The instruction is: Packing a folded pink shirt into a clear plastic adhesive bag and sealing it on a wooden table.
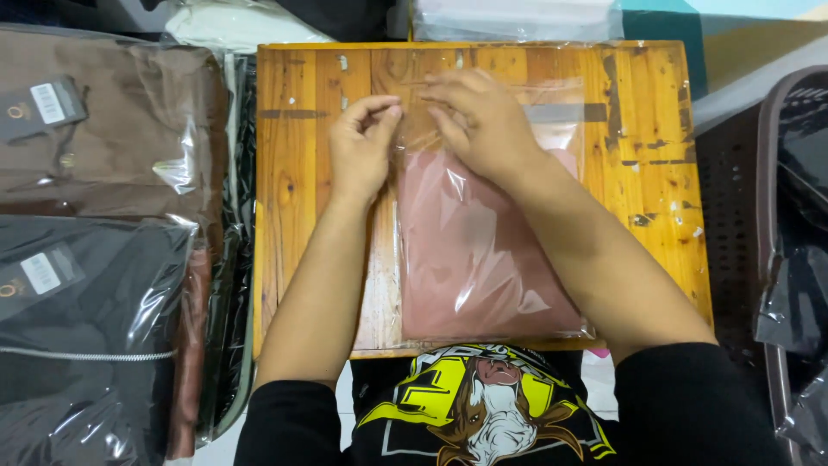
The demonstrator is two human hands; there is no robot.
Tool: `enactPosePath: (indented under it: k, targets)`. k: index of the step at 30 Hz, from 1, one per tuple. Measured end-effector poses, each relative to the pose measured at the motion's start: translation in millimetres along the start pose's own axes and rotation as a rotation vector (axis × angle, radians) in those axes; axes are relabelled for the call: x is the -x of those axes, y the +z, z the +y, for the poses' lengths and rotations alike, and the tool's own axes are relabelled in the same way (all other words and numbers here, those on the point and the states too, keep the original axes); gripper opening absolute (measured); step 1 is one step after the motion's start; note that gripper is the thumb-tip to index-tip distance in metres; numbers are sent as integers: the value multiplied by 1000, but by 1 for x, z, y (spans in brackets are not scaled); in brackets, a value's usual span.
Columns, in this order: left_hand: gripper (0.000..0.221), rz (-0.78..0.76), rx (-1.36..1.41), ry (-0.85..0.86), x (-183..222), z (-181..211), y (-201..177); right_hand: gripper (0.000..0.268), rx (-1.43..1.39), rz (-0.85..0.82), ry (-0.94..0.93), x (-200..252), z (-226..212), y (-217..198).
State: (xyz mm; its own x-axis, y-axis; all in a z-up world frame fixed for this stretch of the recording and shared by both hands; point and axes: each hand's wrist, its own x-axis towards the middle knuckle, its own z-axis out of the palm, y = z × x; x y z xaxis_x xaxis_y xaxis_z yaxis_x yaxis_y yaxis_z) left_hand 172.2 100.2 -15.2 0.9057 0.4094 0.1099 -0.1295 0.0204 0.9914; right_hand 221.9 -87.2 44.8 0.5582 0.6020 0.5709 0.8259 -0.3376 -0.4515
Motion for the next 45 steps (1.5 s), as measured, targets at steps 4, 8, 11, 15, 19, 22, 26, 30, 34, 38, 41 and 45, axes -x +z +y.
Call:
enactPosePath:
  k: [4,8,11,15,19,22,26,30,34,38,41,45]
  targets:
    - [14,-115,60,85,7,3,0,24,-44,-15,13,-14,-6,14]
    - [16,-128,29,127,11,9,-1,21,8,-5,-4,-11,-1,20]
    - [17,-152,56,137,12,8,-2,19,18,-9,-10,-10,1,17]
    - [16,-177,56,169,16,13,-3,15,18,-18,-4,-11,-2,10]
    - [17,-163,-48,220,21,21,-4,15,17,-46,-73,-9,0,5]
    - [18,-144,-68,282,25,23,-2,14,23,-49,-52,-7,-8,1]
    - [19,-143,-103,337,27,26,-2,15,88,56,-128,-8,-7,-2]
    - [18,-167,-139,389,28,25,-4,7,19,29,-115,-6,-8,-3]
    - [15,-179,-246,506,30,27,-4,7,50,-19,-130,-5,-6,-5]
    - [12,-196,-293,562,31,29,-4,13,66,-123,-62,-4,-7,-8]
    - [13,-207,-339,575,32,29,-5,9,-51,-177,150,-4,-11,-10]
    - [12,-211,-320,585,31,28,-3,4,-23,-202,187,-2,-6,-7]
